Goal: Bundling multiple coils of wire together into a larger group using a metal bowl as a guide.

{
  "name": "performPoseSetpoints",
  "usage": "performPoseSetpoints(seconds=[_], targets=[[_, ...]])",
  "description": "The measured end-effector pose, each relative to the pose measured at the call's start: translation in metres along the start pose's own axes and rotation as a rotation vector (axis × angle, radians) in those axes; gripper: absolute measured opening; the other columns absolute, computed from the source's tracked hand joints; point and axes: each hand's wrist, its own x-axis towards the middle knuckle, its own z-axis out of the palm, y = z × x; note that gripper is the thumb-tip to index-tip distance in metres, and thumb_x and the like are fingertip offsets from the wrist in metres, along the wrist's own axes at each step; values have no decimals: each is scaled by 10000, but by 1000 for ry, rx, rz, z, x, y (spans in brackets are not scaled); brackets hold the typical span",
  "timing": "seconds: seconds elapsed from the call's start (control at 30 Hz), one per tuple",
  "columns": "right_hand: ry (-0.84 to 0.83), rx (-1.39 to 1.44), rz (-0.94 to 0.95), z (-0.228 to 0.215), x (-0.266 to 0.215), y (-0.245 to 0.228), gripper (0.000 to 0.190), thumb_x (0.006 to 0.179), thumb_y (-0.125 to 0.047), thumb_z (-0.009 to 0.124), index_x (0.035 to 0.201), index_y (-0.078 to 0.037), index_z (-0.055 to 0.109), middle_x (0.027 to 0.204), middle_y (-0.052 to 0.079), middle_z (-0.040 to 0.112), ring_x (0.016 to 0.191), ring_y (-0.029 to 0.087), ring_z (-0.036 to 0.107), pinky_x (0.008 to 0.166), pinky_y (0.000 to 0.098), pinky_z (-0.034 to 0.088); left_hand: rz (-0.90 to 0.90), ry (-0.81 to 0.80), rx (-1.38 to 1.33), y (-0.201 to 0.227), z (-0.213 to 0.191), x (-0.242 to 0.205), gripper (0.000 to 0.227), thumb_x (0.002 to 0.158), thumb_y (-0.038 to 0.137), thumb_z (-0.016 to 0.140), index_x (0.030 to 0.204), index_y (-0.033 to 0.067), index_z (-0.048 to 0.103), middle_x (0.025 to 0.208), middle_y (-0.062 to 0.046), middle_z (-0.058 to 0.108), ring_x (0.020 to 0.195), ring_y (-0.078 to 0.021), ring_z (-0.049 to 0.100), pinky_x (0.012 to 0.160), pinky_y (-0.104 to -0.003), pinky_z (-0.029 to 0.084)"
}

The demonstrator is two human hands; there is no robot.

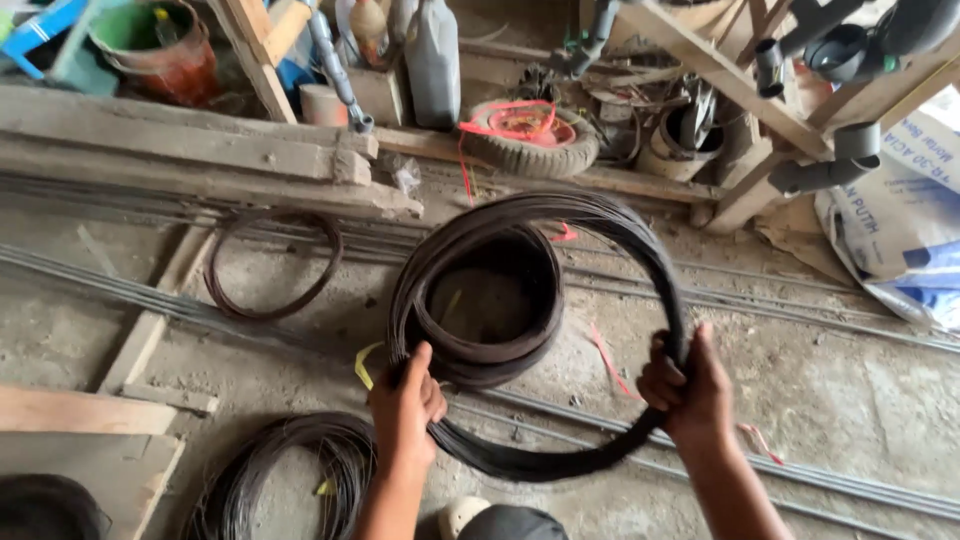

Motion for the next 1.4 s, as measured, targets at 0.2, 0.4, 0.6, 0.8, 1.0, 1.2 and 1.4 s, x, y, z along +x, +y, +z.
performPoseSetpoints(seconds=[0.2, 0.4, 0.6, 0.8, 1.0, 1.2, 1.4], targets=[[145, -106, 44, -33, 13, 43, 584, 1069, -568, 453, 906, -26, 599, 499, -82, 323, 343, 53, 237, 314, 234, 162, 1, -143, 223, -44, -42, 22, 300, 953, 287, 680, 757, 125, 521, 601, -12, 535, 522, -174, 563, 636, -359, 504], [261, -182, 160, -73, 10, 77, 570, 1048, -597, 462, 843, -74, 556, 500, -80, 311, 344, 54, 210, 319, 240, 142, -151, -19, 587, -91, -74, 26, 452, 826, 568, 637, 982, 145, 648, 956, -34, 702, 937, -215, 654, 1050, -435, 477], [392, -271, 181, -72, 7, 90, 531, 1076, -545, 467, 734, -140, 457, 559, -17, 356, 411, 105, 283, 376, 260, 179, -441, 69, 653, -119, -97, 32, 992, 798, 570, 644, 1627, 220, 228, 1707, -60, 223, 1554, -263, 259, 1264, -528, 271], [448, -249, 141, -53, 14, 89, 480, 1091, -474, 491, 770, -119, 469, 574, 1, 370, 434, 116, 300, 408, 269, 208, -472, 81, 667, -122, -99, 44, 1032, 780, 638, 594, 1636, 254, 164, 1729, -51, 133, 1572, -258, 183, 1273, -559, 231], [527, -311, 37, -51, 20, 99, 489, 1113, -429, 484, 963, 23, 596, 682, 98, 552, 452, 132, 407, 407, 265, 297, -495, 92, 675, -136, -106, 54, 1006, 798, 626, 593, 1639, 275, 168, 1735, -44, 113, 1580, -250, 160, 1275, -551, 227], [553, -414, 17, -53, 42, 104, 392, 1112, -319, 499, 1019, 41, 623, 761, 138, 604, 558, 203, 512, 502, 348, 457, -351, 48, 900, -128, -101, 70, 734, 882, 595, 576, 1467, 181, 419, 1358, -61, 455, 1087, -197, 409, 875, -369, 358], [485, -441, -90, -53, 94, 109, 400, 1101, -270, 534, 1067, 110, 655, 744, 153, 578, 553, 203, 542, 579, 399, 562, -158, -1, 967, -92, -74, 97, 935, 911, 640, 564, 1536, -25, 360, 1568, -265, 398, 1463, -383, 401, 1209, -496, 367]])
